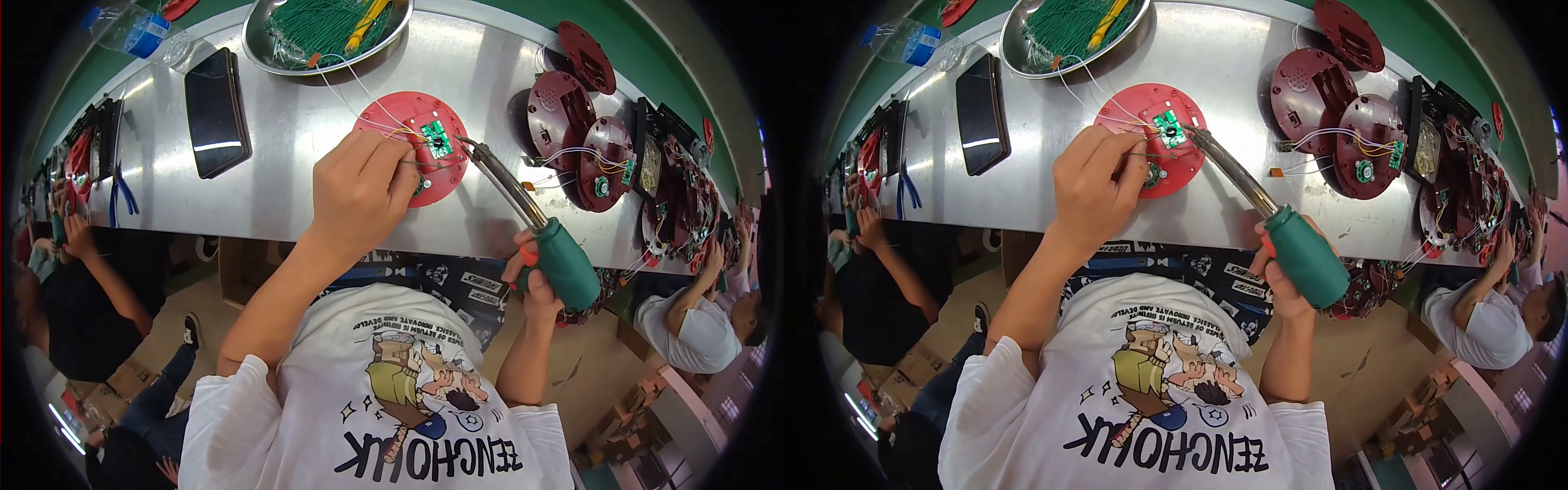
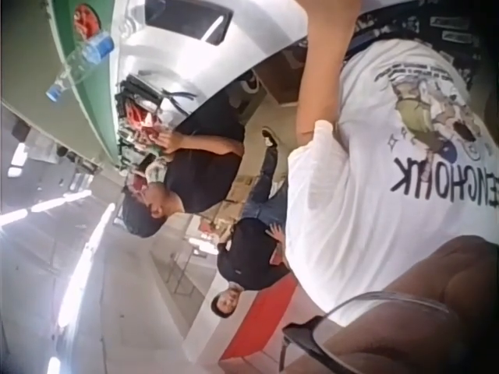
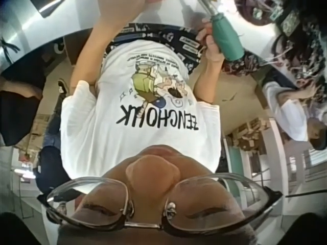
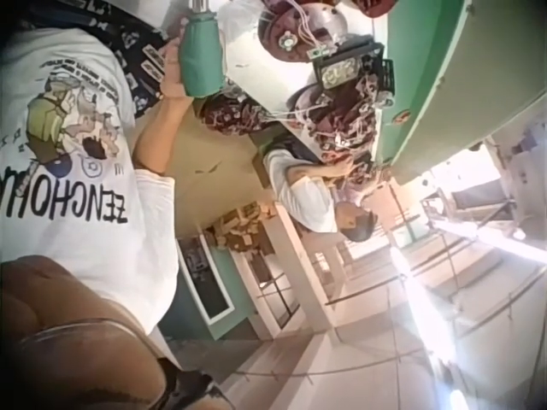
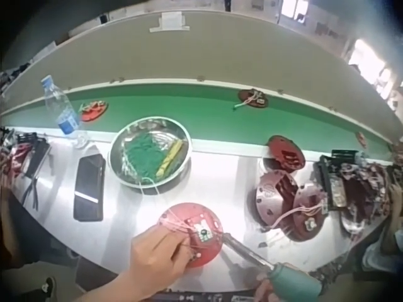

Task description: Assembling electronic components into red circular housings on a factory assembly line using a handheld tool.

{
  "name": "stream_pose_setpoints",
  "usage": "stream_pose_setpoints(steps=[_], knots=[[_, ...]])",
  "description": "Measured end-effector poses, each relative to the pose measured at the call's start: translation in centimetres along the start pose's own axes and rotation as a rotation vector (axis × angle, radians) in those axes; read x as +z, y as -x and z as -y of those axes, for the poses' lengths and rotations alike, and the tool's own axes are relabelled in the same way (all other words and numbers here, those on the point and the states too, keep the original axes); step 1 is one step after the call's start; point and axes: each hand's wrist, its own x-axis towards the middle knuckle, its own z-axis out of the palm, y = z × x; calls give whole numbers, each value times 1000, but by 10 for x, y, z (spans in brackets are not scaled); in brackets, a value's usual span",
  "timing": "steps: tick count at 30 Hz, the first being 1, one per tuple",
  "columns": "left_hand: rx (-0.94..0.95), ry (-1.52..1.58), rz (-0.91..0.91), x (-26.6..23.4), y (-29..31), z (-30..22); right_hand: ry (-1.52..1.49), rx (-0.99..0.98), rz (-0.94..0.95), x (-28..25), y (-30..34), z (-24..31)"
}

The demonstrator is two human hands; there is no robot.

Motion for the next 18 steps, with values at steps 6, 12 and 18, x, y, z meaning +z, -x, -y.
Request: stream_pose_setpoints(steps=[6,12,18], knots=[[-5,38,-15,0,0,-1,-9,10,-8,3,0,0],[28,-34,1,-11,0,-9,0,21,-18,0,2,-3],[-34,25,-185,-34,-8,-19,13,36,-19,2,1,0]])
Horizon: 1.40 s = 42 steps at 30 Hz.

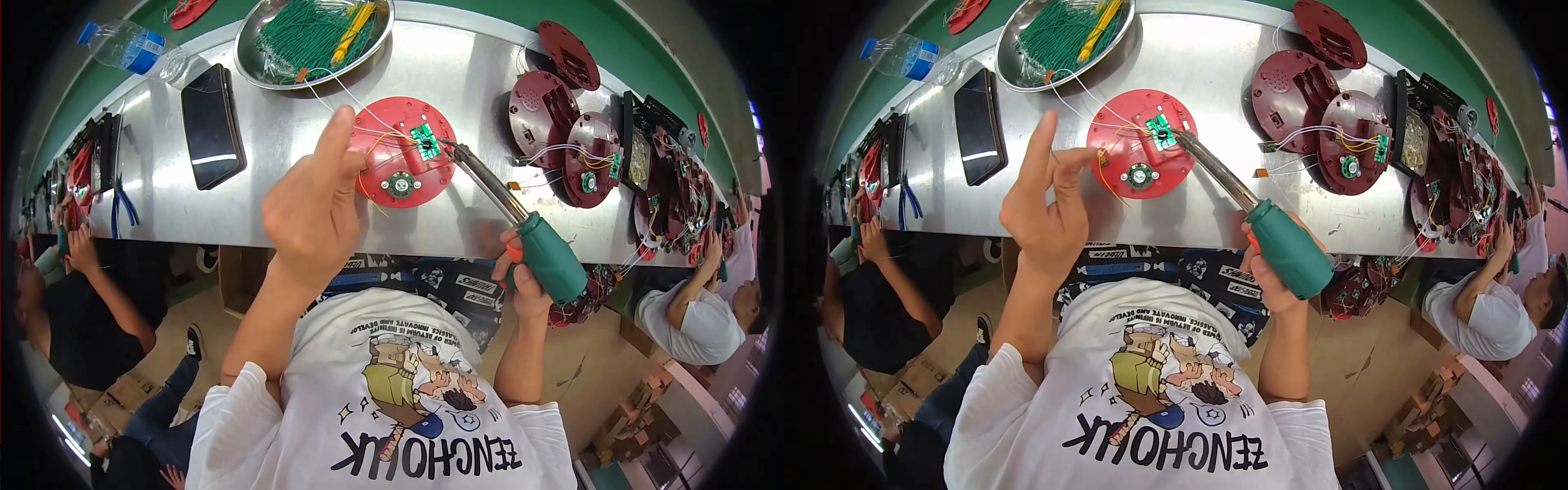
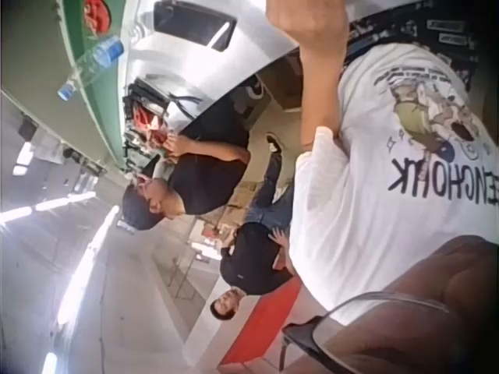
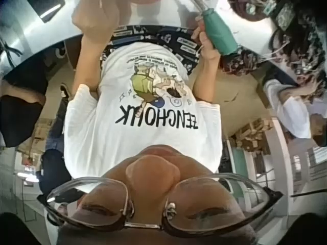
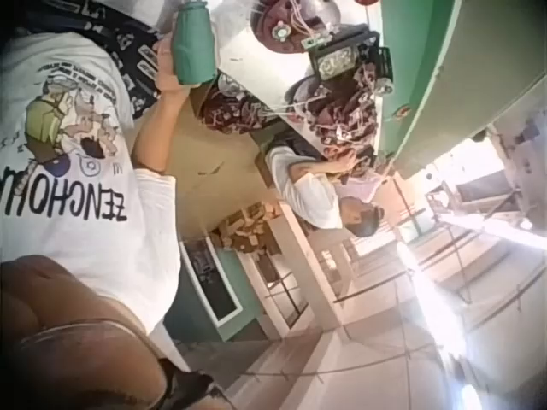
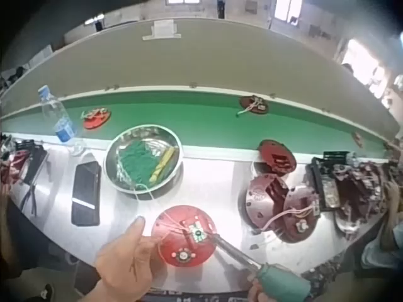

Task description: Assembling electronic components into red circular housings on a factory assembly line using a handheld tool.

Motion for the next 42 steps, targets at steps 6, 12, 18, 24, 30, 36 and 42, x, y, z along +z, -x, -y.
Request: stream_pose_setpoints(steps=[6,12,18,24,30,36,42], knots=[[103,25,121,1,0,5,-1,-4,-23,2,0,0],[65,31,192,13,4,0,38,-15,26,0,0,-1],[-20,-6,167,29,10,4,297,-119,64,1,-2,1],[38,-13,137,38,16,13,284,-121,102,2,-6,8],[26,-16,159,39,17,14,367,-139,92,2,-5,7],[25,-20,170,39,17,14,431,-213,193,-7,-7,2],[28,-30,174,39,14,13,339,-122,192,-9,-6,2]])
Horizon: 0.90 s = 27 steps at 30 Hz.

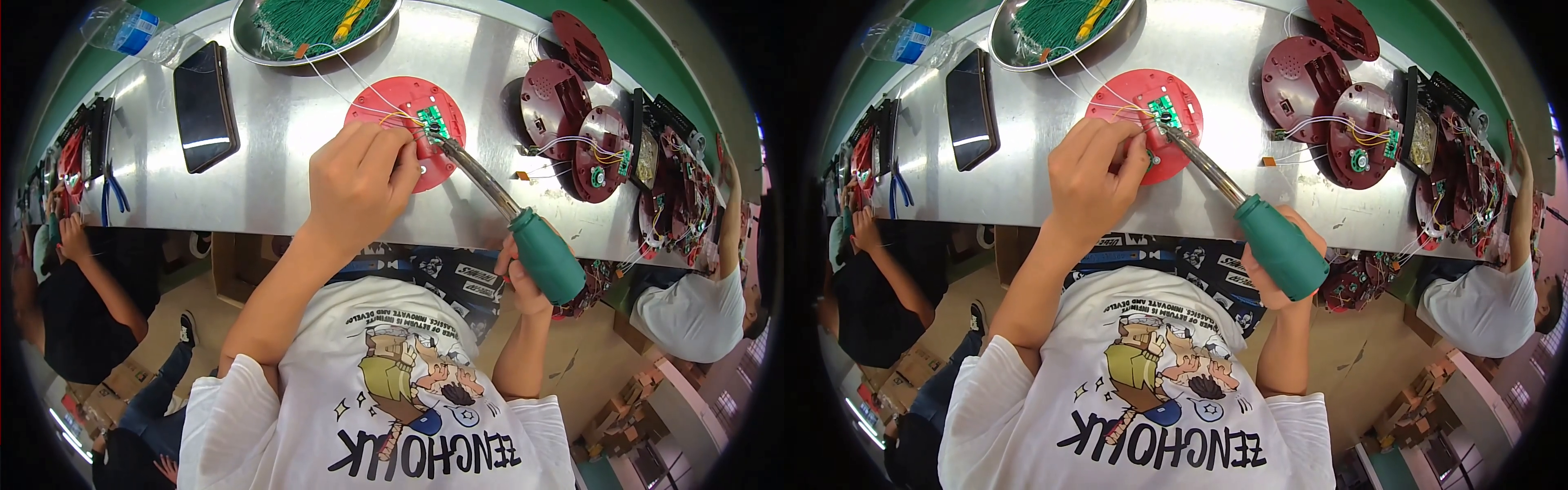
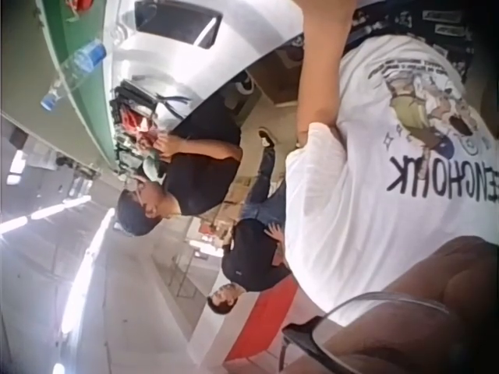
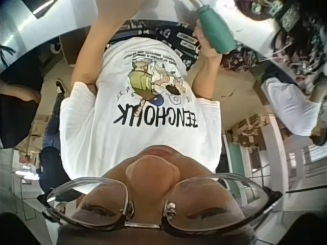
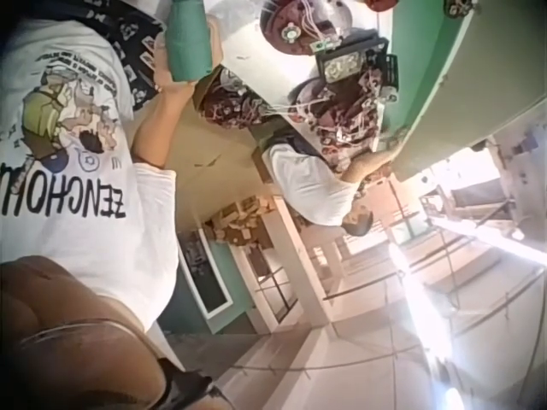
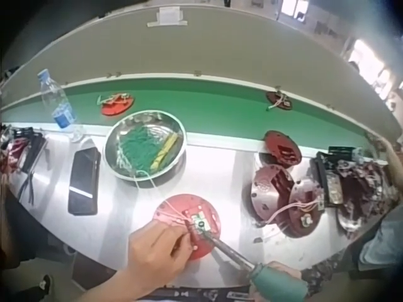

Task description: Assembling electronic components into red circular housings on a factory assembly line using a handheld tool.

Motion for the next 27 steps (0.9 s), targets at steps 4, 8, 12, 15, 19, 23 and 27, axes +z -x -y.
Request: stream_pose_setpoints(steps=[4,8,12,15,19,23,27], knots=[[-12,9,-1,0,1,1,-206,93,-182,9,6,1],[-2,9,4,0,1,0,-265,82,-211,12,7,1],[7,-2,15,-1,1,-1,-239,22,-102,2,12,-5],[15,-4,11,1,3,1,-319,-18,-136,2,12,-6],[28,-7,2,1,2,1,-393,-9,-186,-2,13,-6],[18,-26,14,1,2,0,-378,-14,-257,-10,8,-3],[46,-123,-21,-4,-3,-6,-461,-55,-304,-18,0,-4]])
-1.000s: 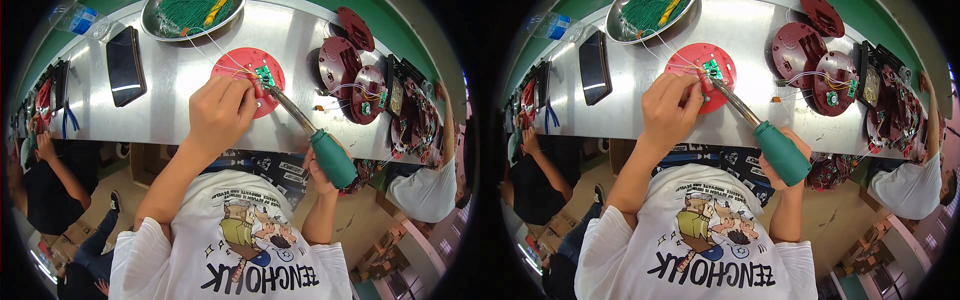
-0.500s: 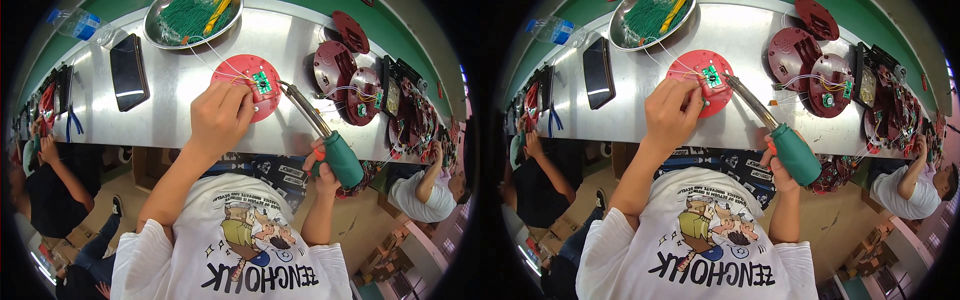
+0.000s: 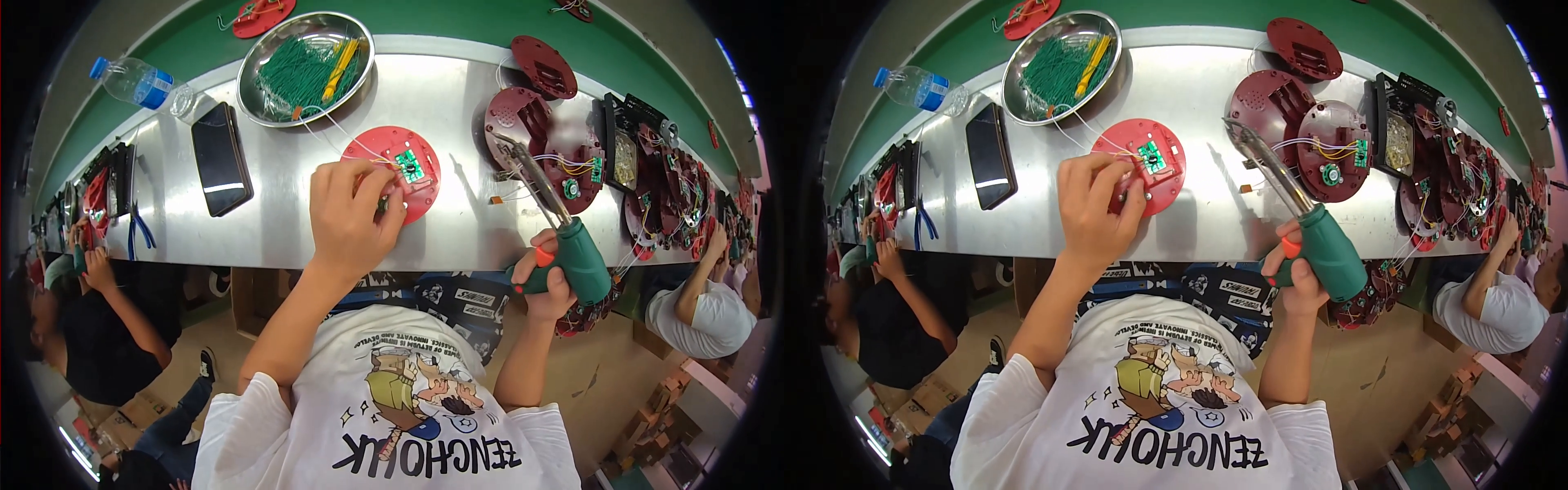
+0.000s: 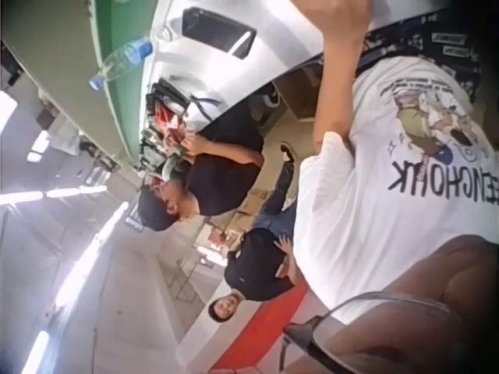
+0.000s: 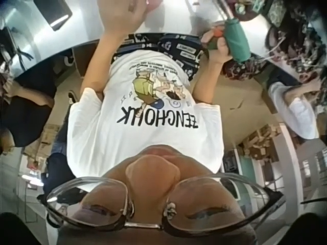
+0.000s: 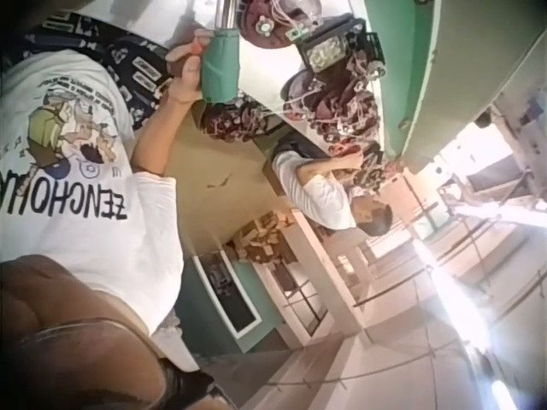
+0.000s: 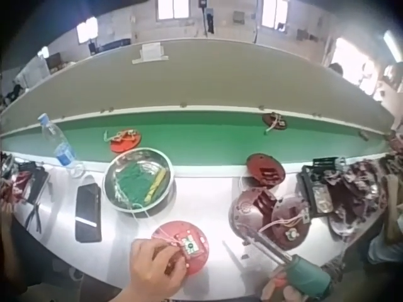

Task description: Assembling electronic components into red circular housings on a factory assembly line using a handheld tool.

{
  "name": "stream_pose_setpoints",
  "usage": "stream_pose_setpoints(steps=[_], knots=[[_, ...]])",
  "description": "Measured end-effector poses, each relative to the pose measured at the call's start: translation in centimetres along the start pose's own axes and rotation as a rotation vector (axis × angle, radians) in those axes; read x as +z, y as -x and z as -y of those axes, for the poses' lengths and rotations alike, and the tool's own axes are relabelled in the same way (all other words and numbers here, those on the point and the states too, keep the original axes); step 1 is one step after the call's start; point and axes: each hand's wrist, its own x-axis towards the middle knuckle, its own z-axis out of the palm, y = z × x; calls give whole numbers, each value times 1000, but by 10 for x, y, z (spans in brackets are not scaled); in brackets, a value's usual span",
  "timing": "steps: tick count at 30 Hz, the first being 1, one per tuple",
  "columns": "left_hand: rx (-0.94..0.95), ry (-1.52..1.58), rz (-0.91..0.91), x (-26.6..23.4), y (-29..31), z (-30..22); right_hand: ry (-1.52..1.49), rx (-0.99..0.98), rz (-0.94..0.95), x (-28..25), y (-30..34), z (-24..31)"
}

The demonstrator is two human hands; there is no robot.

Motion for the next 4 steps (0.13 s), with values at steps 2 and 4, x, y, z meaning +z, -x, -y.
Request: stream_pose_setpoints(steps=[2,4], knots=[[-15,-37,47,-10,-8,-7,-23,-20,-4,-6,-2,-3],[-29,-80,90,-19,-18,-12,-124,-9,-43,-8,-4,-7]])
